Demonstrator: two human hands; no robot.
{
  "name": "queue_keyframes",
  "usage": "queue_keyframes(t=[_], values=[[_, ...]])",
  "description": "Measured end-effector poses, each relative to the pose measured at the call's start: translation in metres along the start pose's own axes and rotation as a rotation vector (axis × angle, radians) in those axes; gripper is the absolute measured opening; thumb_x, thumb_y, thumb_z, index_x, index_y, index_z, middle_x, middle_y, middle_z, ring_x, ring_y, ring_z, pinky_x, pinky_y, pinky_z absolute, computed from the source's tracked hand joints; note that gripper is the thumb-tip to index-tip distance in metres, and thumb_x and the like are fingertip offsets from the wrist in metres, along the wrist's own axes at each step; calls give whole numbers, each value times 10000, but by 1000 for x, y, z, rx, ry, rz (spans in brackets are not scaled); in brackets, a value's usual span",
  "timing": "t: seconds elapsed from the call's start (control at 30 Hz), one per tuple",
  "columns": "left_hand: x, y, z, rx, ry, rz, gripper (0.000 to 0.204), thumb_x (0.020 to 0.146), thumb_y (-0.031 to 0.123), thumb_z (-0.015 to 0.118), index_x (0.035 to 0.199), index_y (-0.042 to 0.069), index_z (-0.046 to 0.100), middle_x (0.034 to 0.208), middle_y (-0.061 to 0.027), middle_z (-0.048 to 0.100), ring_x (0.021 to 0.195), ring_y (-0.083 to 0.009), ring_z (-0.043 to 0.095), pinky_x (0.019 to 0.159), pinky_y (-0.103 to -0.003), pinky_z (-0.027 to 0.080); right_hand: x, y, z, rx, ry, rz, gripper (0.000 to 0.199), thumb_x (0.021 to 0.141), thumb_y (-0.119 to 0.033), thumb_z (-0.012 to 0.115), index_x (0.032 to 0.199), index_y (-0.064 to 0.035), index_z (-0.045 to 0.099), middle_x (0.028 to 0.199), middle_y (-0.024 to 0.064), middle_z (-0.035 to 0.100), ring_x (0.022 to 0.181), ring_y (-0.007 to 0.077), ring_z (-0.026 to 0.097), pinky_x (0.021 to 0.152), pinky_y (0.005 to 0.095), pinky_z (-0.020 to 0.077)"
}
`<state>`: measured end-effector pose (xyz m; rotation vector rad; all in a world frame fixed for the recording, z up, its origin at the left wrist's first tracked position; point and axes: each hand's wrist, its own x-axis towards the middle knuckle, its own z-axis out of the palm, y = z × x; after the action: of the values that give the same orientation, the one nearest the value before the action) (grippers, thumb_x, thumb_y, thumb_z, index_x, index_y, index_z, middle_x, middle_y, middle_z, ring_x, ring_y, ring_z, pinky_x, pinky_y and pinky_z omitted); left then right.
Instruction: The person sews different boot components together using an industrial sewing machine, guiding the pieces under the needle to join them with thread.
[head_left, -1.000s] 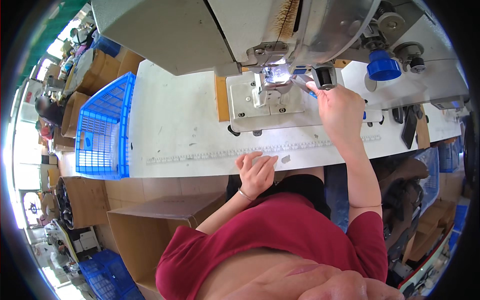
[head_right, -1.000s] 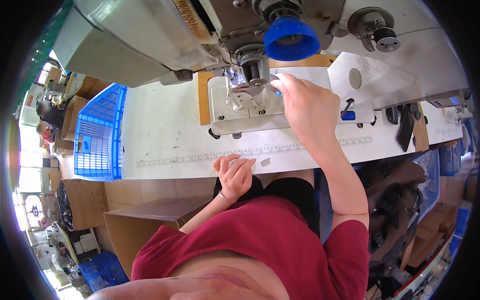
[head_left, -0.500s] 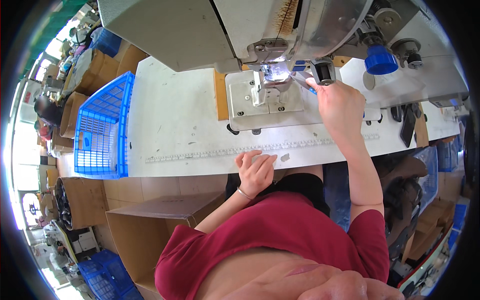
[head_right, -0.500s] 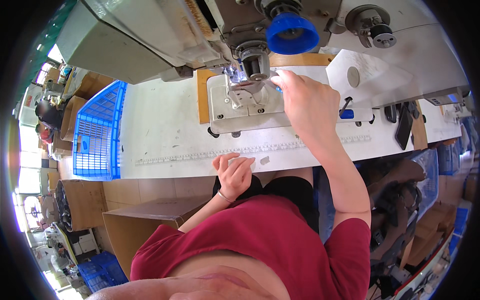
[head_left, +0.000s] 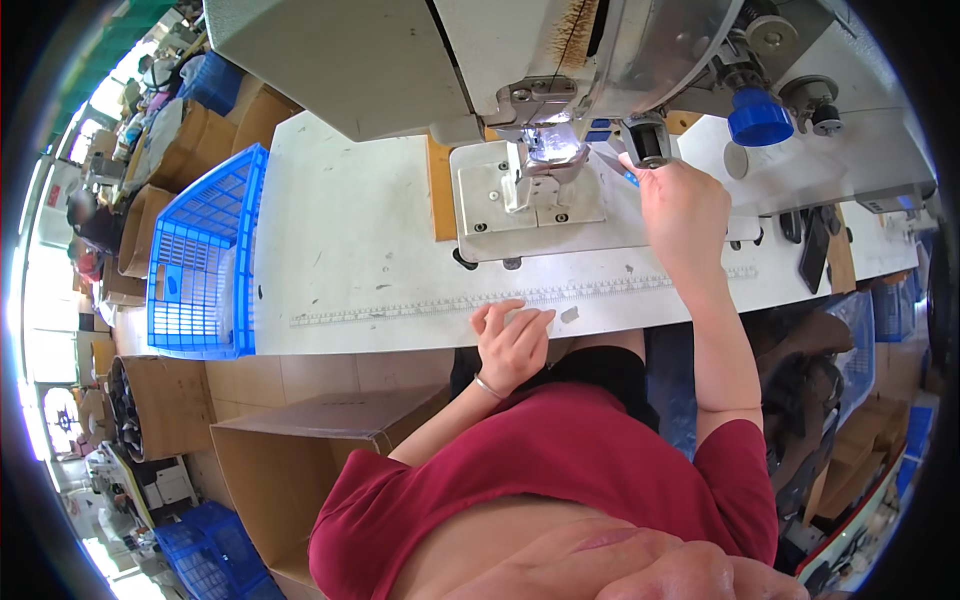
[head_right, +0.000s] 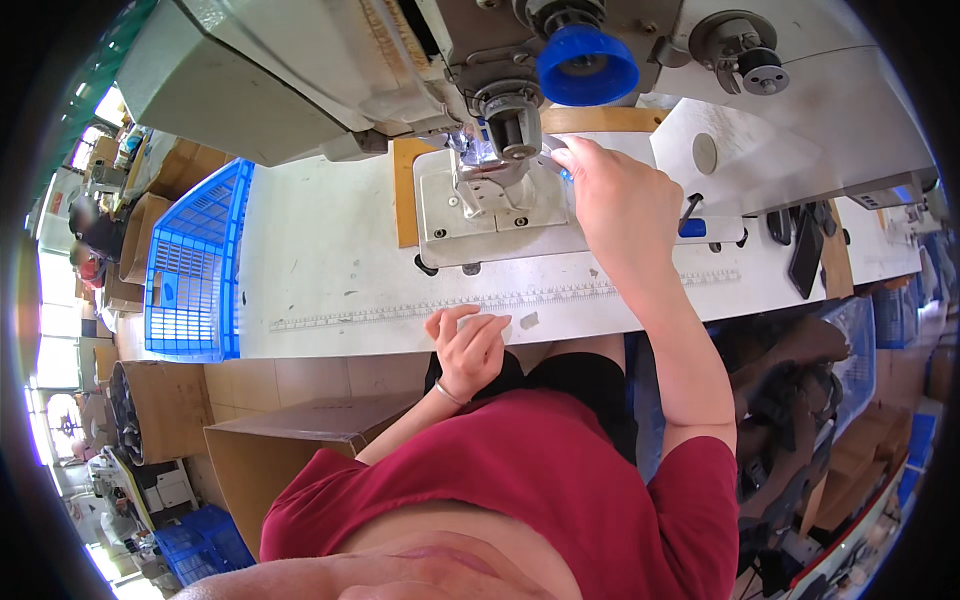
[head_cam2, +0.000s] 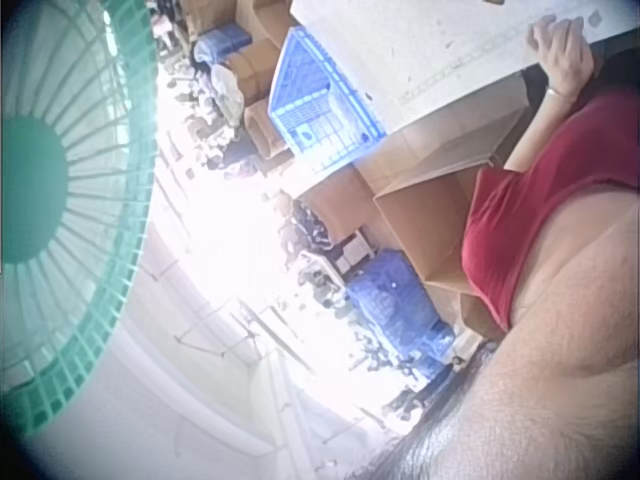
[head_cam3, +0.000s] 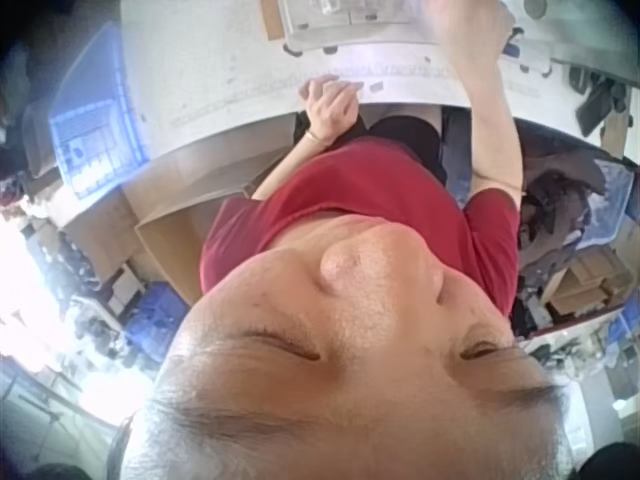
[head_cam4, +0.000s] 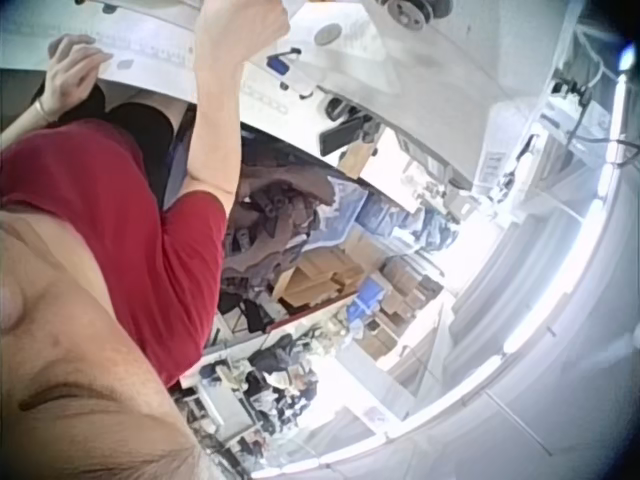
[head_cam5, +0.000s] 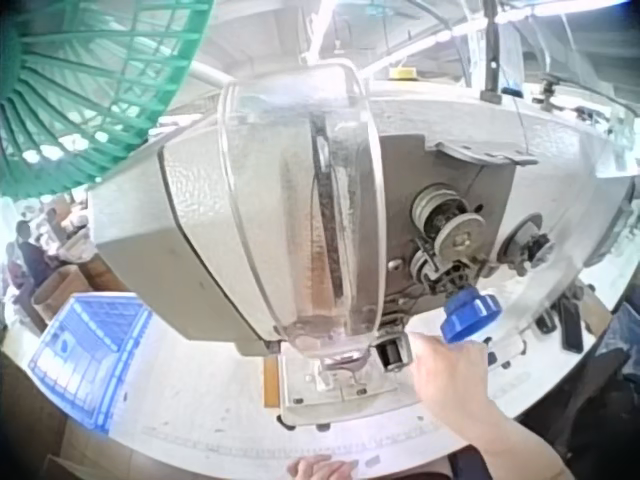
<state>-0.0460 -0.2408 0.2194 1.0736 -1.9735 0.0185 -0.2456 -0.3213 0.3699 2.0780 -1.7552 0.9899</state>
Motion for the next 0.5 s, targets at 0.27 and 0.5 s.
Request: queue_keyframes(t=[0.27, 0.5], values=[[99, -11, -21, -379, 265, -373, 335, 740, 0, 694, 1061, 26, 603, 915, -107, 588, 833, -228, 546, 750, -337, 450, -17, -7, -1, 451, -170, 287, 159, 856, -203, 654, 966, -90, 672, 666, 114, 607, 582, 254, 593, 529, 339, 438], [136, -33, -13, -359, 308, -331, 108, 748, 49, 746, 803, 23, 656, 867, -56, 603, 775, -170, 566, 617, -277, 453, -33, -16, 9, 491, 4, 129, 260, 829, -245, 685, 1035, -95, 633, 775, 35, 607, 559, 228, 568, 501, 314, 426]])
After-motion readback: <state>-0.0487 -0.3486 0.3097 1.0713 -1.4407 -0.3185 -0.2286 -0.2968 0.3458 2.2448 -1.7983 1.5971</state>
